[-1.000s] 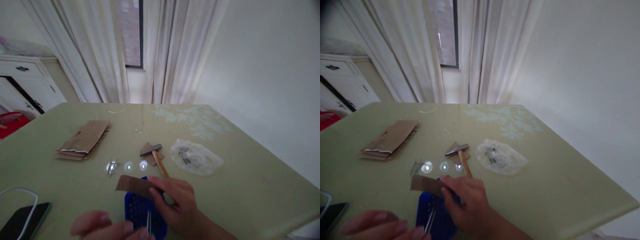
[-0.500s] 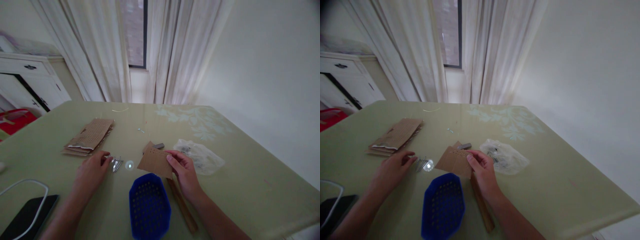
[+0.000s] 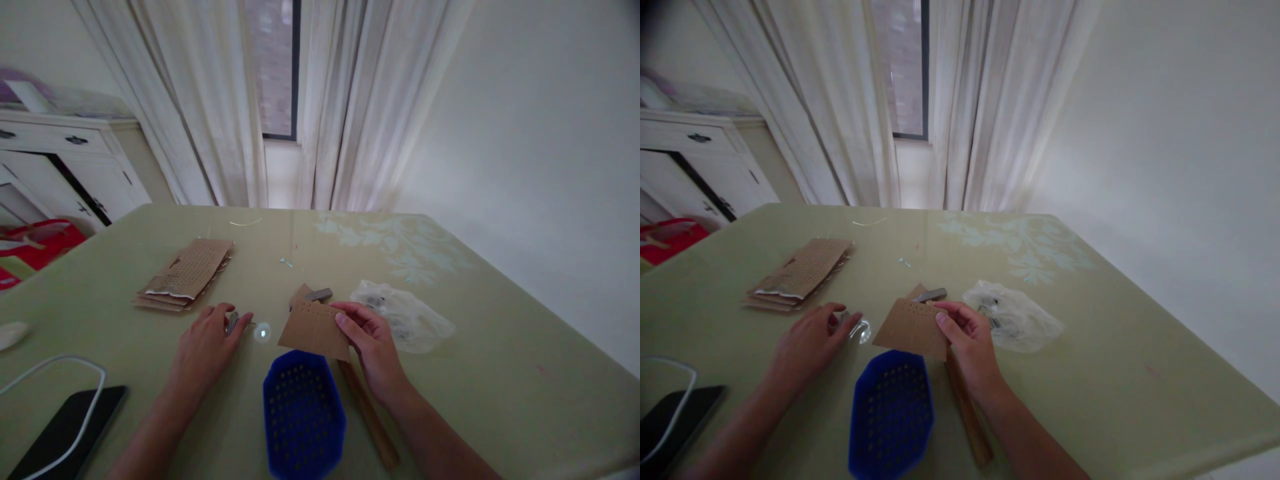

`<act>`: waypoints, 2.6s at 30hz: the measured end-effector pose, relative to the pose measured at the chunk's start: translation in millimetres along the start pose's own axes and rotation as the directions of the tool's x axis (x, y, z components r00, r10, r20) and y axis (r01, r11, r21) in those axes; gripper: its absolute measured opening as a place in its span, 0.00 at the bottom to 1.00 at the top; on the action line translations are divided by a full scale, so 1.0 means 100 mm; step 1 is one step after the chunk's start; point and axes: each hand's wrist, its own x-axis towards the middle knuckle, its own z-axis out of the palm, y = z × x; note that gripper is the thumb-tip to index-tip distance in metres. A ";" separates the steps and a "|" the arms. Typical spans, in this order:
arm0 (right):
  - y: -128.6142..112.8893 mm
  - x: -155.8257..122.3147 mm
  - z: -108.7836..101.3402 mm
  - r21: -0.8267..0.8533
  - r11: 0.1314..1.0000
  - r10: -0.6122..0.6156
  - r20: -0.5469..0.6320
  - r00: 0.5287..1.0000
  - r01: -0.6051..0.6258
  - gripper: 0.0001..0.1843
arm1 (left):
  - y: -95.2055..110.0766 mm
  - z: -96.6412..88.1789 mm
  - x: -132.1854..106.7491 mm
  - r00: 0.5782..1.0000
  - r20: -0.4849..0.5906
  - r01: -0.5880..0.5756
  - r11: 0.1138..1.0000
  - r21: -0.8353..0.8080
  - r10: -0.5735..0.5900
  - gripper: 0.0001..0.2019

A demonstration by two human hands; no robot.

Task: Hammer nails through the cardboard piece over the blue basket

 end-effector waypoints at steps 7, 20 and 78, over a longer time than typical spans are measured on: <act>-0.01 0.00 0.01 -0.005 1.000 0.020 -0.011 1.000 -0.021 0.17 | 0.04 0.07 -0.07 0.999 0.007 -0.038 0.999 0.023 0.038 0.27; 0.01 -0.01 0.00 -0.050 0.998 0.022 -0.012 1.000 -0.022 0.19 | 0.05 0.06 -0.06 0.998 0.026 -0.054 0.999 0.008 0.054 0.26; 0.11 -0.03 0.03 -0.142 0.978 0.163 0.062 0.985 -0.153 0.21 | 0.21 -0.18 -0.39 0.818 0.335 0.059 0.511 -0.858 0.468 0.17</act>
